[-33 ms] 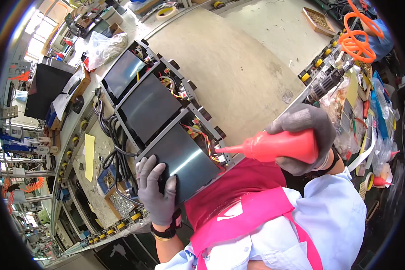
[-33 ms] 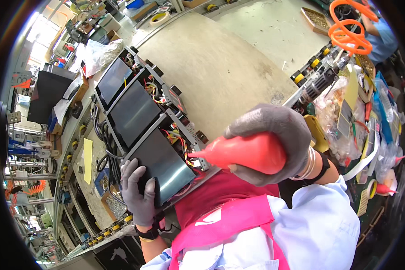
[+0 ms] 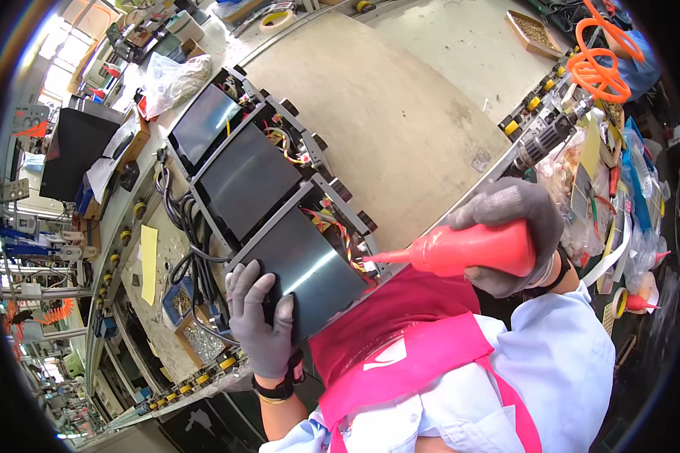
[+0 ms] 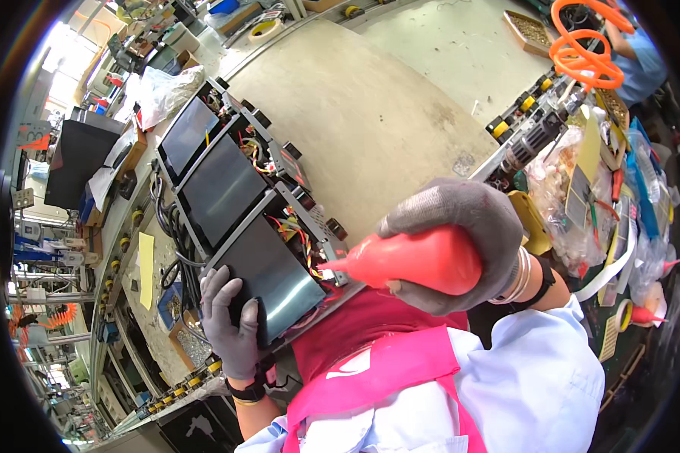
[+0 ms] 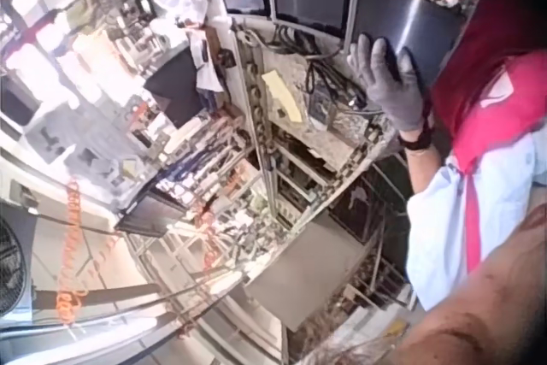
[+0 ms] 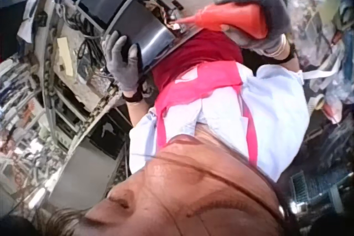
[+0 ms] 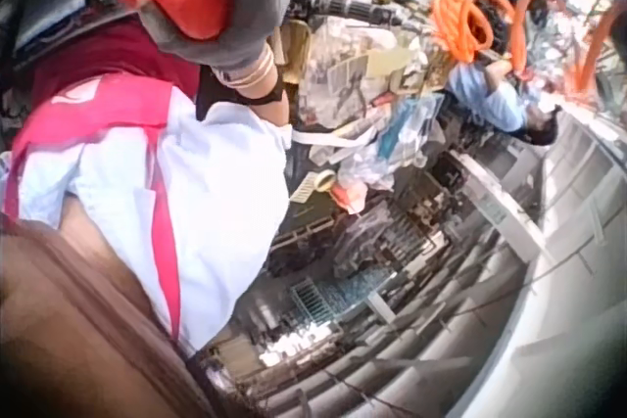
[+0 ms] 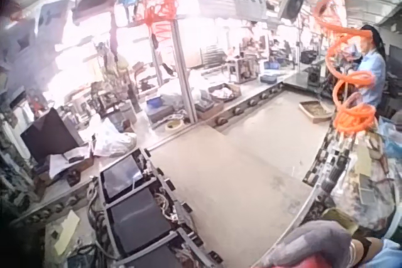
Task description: Assembling and labeling electronic power supply units on a factory production line.
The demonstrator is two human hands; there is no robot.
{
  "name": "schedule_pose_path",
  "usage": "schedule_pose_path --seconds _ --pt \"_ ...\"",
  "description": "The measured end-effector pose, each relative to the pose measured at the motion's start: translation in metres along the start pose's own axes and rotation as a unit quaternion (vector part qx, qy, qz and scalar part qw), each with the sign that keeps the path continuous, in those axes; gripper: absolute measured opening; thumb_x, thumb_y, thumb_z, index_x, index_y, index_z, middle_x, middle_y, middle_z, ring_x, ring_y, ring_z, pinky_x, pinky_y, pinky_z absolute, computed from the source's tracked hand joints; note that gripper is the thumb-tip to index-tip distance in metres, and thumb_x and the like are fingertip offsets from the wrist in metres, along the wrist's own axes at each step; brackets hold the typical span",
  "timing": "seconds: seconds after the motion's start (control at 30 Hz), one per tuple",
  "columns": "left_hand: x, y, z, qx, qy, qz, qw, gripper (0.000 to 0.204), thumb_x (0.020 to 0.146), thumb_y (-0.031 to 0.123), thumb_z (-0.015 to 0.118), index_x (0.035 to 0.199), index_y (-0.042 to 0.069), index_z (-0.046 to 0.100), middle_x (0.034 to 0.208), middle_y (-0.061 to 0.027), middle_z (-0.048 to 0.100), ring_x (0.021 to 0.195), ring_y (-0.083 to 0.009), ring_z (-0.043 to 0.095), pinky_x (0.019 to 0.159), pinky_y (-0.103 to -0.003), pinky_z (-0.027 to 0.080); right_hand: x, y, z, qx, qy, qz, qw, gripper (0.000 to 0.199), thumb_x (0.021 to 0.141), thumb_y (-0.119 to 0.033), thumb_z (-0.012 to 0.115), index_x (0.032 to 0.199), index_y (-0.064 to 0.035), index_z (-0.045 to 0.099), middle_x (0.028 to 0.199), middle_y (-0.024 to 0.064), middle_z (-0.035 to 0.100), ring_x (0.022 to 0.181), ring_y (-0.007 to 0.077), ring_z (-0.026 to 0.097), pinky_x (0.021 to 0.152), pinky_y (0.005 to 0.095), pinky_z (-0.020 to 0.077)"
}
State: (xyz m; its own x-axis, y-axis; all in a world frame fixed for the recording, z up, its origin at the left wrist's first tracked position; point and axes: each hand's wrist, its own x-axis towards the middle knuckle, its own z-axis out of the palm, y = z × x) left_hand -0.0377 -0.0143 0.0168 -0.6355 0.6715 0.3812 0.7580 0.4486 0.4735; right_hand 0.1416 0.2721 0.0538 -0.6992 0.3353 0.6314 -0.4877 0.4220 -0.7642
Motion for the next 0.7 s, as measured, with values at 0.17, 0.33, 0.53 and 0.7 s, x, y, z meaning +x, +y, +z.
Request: schedule_pose_path --seconds 0.17,0.33,0.53,0.7 --pt "-0.001 0.000 0.004 -0.020 0.001 -0.006 1.000 0.036 0.083 0.030 0.067 0.106 0.002 0.063 0.122 -0.0173 0.059 0.121 -0.0380 0.051 0.110 -0.049 0.031 -0.013 0.007 -0.001 0.048 0.010 0.008 0.999 0.039 0.065 -0.011 0.082 0.097 -0.0016 0.063 0.084 0.0106 0.069 0.069 0.0211 0.069 0.060 0.0294 0.0548" --pt "-0.002 -0.001 0.004 -0.014 -0.021 -0.015 1.000 0.036 0.088 0.030 0.064 0.109 0.001 0.061 0.128 -0.0162 0.057 0.129 -0.0365 0.044 0.110 -0.045 0.029 -0.014 0.013 -0.002 -0.021 -0.044 -0.010 0.999 0.040 0.065 -0.014 0.082 0.098 -0.0048 0.063 0.082 0.0084 0.069 0.067 0.0221 0.068 0.058 0.0296 0.0535" --pt "-0.004 0.000 0.002 -0.013 -0.018 -0.022 1.000 0.035 0.088 0.029 0.064 0.110 0.002 0.062 0.128 -0.0157 0.057 0.130 -0.0358 0.044 0.110 -0.045 0.029 -0.009 0.006 -0.008 -0.066 -0.063 -0.018 0.996 0.040 0.066 -0.016 0.082 0.100 -0.0075 0.064 0.080 0.0073 0.068 0.066 0.0232 0.068 0.057 0.0314 0.0533" --pt "-0.002 0.000 0.004 -0.012 -0.012 -0.018 1.000 0.035 0.086 0.028 0.065 0.109 0.002 0.062 0.126 -0.0163 0.058 0.126 -0.0362 0.047 0.111 -0.047 0.029 -0.009 0.011 -0.003 -0.061 -0.045 -0.056 0.996 0.040 0.066 -0.018 0.082 0.100 -0.0078 0.064 0.079 0.0080 0.067 0.067 0.0251 0.068 0.057 0.0326 0.0536"
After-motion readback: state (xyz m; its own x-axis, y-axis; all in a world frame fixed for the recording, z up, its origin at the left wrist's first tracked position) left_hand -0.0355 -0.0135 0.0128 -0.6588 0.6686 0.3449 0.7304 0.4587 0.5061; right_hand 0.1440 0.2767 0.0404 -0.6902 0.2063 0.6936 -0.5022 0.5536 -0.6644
